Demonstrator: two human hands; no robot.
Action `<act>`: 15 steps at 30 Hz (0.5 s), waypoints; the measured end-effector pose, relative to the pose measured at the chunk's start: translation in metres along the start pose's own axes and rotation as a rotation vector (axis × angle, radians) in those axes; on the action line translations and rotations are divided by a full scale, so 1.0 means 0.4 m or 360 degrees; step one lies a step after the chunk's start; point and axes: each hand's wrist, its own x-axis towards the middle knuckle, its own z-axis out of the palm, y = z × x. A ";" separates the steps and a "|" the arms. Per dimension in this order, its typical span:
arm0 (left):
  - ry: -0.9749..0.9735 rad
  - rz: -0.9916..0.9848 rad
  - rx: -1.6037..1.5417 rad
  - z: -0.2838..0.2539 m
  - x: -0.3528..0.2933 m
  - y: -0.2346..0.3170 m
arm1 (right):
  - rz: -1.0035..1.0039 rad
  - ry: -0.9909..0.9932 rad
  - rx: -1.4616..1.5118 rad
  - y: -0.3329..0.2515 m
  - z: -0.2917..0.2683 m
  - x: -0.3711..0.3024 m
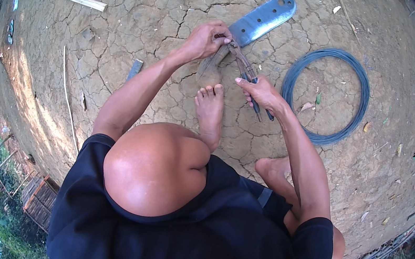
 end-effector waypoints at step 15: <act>-0.0181 0.0061 -0.0016 -0.011 0.010 -0.011 | -0.0181 0.0493 -0.0696 0.041 0.030 -0.007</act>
